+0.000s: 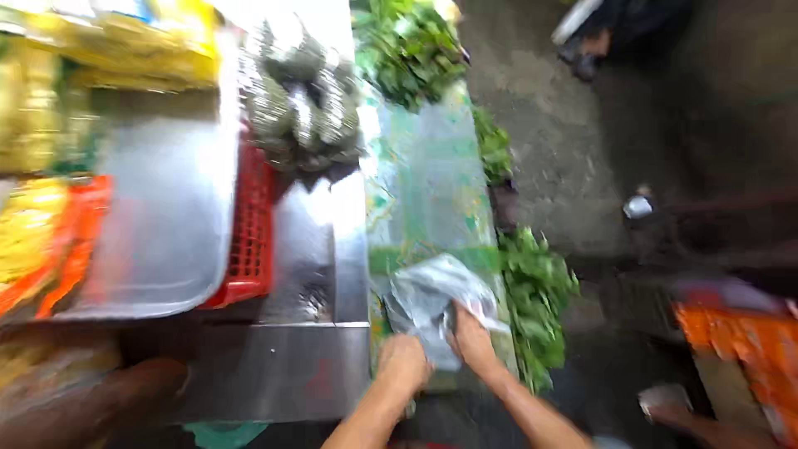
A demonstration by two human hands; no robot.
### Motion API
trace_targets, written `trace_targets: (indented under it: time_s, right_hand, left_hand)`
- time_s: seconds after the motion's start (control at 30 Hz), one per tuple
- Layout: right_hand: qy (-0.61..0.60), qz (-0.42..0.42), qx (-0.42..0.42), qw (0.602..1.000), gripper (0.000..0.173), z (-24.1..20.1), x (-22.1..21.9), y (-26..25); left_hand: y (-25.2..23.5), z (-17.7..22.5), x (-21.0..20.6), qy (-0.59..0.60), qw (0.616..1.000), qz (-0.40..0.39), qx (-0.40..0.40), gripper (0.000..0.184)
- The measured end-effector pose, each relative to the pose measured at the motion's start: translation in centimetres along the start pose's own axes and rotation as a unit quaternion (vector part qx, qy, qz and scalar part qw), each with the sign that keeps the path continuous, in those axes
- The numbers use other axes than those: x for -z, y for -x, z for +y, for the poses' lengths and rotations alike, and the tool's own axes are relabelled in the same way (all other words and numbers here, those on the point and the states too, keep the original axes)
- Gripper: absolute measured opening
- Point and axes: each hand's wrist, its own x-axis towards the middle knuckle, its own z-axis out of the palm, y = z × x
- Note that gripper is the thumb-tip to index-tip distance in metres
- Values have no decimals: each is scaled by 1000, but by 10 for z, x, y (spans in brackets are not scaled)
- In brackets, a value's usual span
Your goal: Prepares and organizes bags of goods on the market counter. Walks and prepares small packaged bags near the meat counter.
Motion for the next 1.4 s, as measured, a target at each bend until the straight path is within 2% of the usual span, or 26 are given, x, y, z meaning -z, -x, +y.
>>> trace_targets:
  time_s: [0.13, 0.23, 0.27, 0.37, 0.47, 0.5, 0.57, 0.6, 0.67, 0.7, 0.77, 0.87, 0.97, 1.1, 1.27, 1.4]
  right_hand:
    - [-35, 84, 98, 991, 69, -8, 20, 21]
    - [-121, 136, 240, 954, 72, -19, 59, 54]
    - [-143, 143, 283, 938, 74, -22, 75, 61]
    - [-188, 141, 372, 898, 85, -43, 121, 86]
    - [-308, 120, 447, 831, 98, -61, 148, 88]
    - [-358, 95, 440, 818, 103, -64, 153, 85]
    - [-416, 0, 369, 831, 112, -72, 168, 85]
    - [-435, -50, 342, 831, 107, -77, 174, 87]
    - [-455, -104, 327, 821, 73, -94, 185, 89]
    - [-458, -101, 323, 822, 60, -106, 193, 88]
    - [-419, -31, 314, 851, 54, -131, 210, 82]
    - [-362, 71, 289, 884, 60, -186, 254, 67]
    - [-344, 124, 244, 898, 68, -255, 298, 37]
    - [-304, 183, 199, 913, 79, -329, 311, -22]
    - [-262, 221, 163, 925, 75, -365, 300, -41]
    - [-258, 254, 183, 914, 76, -370, 286, -40]
  left_hand:
    - [-1, -3, -2, 56, 997, 40, -25, 54]
    - [4, -9, 1, 127, 985, 90, -71, 81]
    - [9, -11, 5, 180, 973, 103, -100, 81]
    - [33, -10, 17, 355, 904, 132, -198, 61]
    - [46, -12, 24, 492, 801, 207, -270, 54]
    - [50, -15, 28, 525, 768, 215, -297, 55]
    - [60, -22, 39, 547, 728, 201, -361, 66]
    - [68, -25, 48, 527, 731, 193, -387, 72]
    - [84, -30, 70, 403, 799, 229, -383, 81]
    - [92, -32, 82, 332, 839, 260, -344, 85]
    - [102, -39, 99, 244, 882, 320, -246, 83]
    - [111, -62, 105, 234, 882, 376, -163, 74]
    - [118, -93, 86, 258, 882, 350, -181, 62]
    - [132, -129, 38, 299, 885, 307, -184, 50]
    - [145, -167, -17, 347, 889, 275, -117, 41]
    - [146, -191, -34, 346, 895, 262, -102, 40]
